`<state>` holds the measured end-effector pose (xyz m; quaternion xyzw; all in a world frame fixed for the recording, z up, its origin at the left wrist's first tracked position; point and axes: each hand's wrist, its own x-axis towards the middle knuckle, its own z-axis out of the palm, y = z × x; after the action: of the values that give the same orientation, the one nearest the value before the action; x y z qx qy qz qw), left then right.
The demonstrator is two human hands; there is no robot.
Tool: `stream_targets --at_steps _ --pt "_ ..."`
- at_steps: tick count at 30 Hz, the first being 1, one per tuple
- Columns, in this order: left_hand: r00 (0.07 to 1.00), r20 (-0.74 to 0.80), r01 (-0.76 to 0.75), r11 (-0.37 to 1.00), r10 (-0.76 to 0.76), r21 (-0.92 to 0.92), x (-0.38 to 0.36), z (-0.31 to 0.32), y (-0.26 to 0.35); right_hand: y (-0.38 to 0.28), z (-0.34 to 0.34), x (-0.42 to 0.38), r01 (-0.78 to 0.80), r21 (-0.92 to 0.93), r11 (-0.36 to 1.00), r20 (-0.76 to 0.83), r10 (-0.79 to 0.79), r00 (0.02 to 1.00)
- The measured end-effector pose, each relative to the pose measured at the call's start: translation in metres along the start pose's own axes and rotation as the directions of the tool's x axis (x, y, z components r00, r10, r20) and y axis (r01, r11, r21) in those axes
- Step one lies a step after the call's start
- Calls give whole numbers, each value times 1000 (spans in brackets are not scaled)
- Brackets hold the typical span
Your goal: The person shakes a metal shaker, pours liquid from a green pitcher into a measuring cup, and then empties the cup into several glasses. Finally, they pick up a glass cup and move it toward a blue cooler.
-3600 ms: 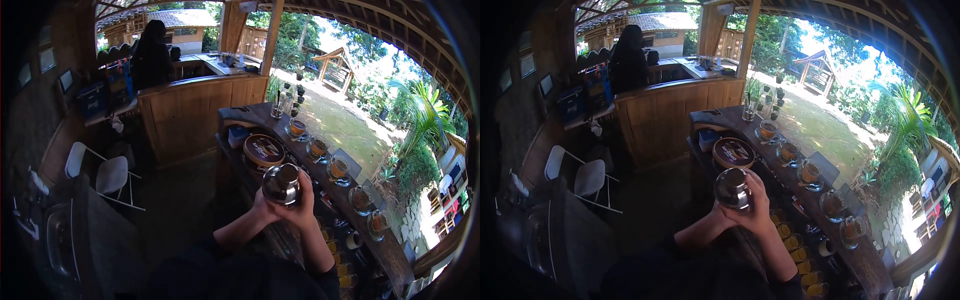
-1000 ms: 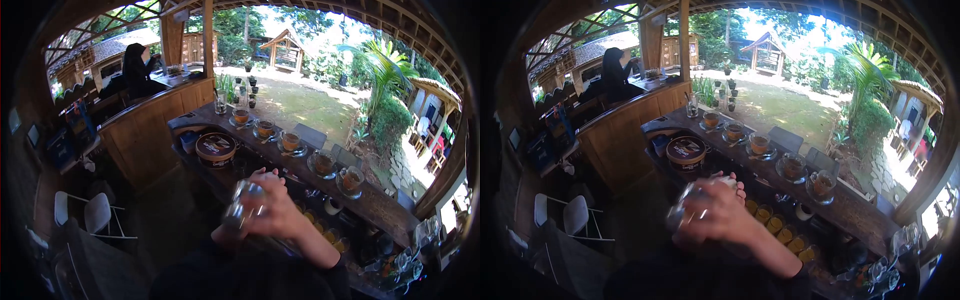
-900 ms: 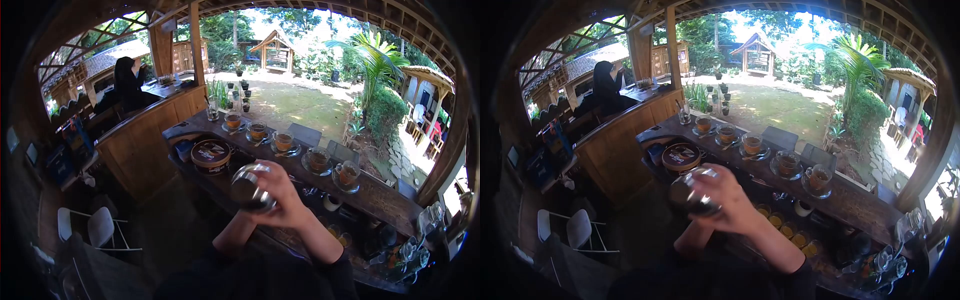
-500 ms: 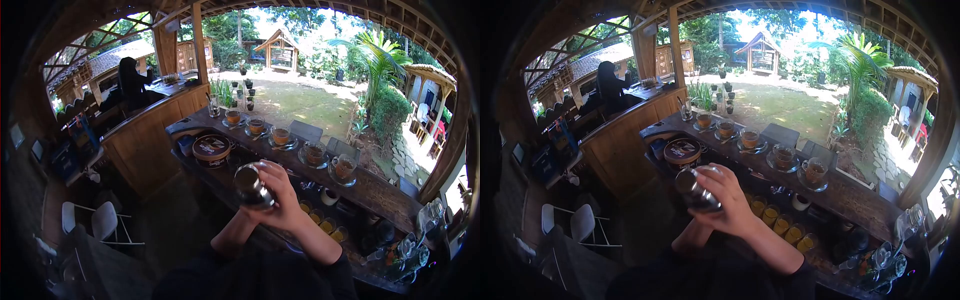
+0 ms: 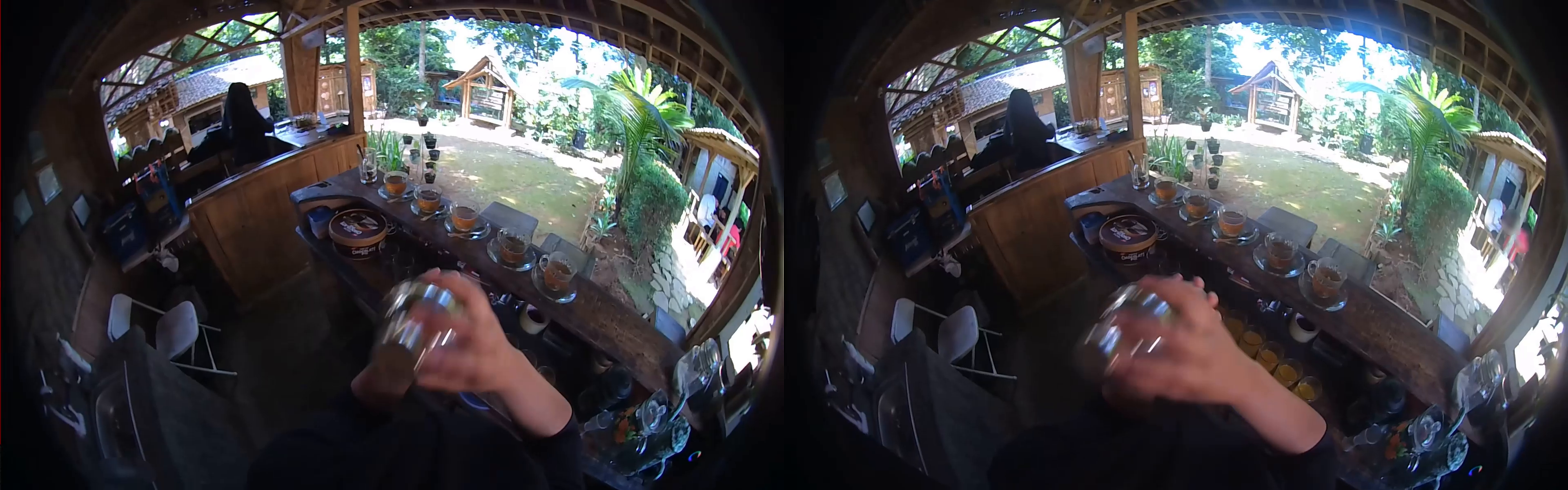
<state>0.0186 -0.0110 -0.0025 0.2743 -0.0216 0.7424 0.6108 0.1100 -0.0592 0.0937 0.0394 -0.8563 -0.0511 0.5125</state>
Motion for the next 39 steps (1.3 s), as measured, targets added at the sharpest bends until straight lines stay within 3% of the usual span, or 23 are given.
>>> stream_targets --at_steps 1,2,4,6,8,10,12,14,16,18,19,20,21,24,26,27,29,30,33,35,37,38,39 --pt "903 342 329 929 -259 -167 17 7 15 -18 -3 13 188 11 982 12 -189 982" --pt "631 673 652 734 -386 -191 24 12 25 -34 -1 14 304 -74 950 47 -301 952" --pt "720 606 530 832 -338 -165 10 28 28 -51 -5 10 320 -22 947 66 -318 946" --pt "662 535 725 631 -525 -278 12 2 12 -27 -5 -7 246 -54 968 8 -246 969" --pt "891 81 446 828 -447 -340 -18 -18 -3 5 -7 -26 -102 40 994 3 102 995" --pt "786 309 612 745 -535 -266 -17 1 -5 19 -3 -43 -388 151 909 -238 414 879" --pt "782 232 620 761 -578 -193 -6 0 -1 12 -10 -20 -272 121 955 -263 295 918" --pt "755 423 623 750 -501 -222 1 9 11 -8 -14 6 20 58 998 -49 -17 999" --pt "710 572 625 741 -410 -244 4 21 19 -38 -5 18 295 -76 952 -6 -297 955" --pt "697 644 592 759 -314 -271 2 27 25 -33 3 12 313 -59 948 6 -314 950" --pt "688 592 672 676 -421 -301 8 7 20 -29 9 8 338 -36 940 21 -338 941" --pt "659 541 738 585 -522 -336 16 -14 15 -8 14 -1 266 -18 964 -2 -267 964" --pt "658 546 739 584 -519 -336 17 -17 17 9 9 -11 -27 55 998 138 19 990" --pt "721 276 693 665 -635 -280 23 -25 23 52 21 -31 -418 77 905 -195 425 884" --pt "775 328 627 718 -540 -301 33 -22 30 44 19 5 -151 151 977 -236 184 954" --pt "780 339 624 693 -526 -360 38 -21 35 32 15 21 -25 26 999 -49 26 998" --pt "672 525 715 642 -522 -277 52 -13 54 9 32 31 301 -65 951 9 -301 953" --pt "695 563 663 701 -447 -263 51 -6 56 -6 37 35 252 -26 967 74 -249 966" --pt "647 426 762 564 -633 -320 53 -24 59 18 60 15 167 -107 980 47 -163 986" --pt "558 462 772 226 -690 -594 42 -45 55 42 63 1 -146 -22 989 36 146 989" --pt "573 734 727 -187 -364 -661 36 -39 33 53 61 5 -233 50 971 -112 237 965" --pt "586 710 755 -56 -390 -653 42 -32 41 53 54 13 -207 91 974 -169 220 961" --pt "618 617 771 223 -487 -596 56 -26 54 50 44 16 -141 126 982 -137 158 978"
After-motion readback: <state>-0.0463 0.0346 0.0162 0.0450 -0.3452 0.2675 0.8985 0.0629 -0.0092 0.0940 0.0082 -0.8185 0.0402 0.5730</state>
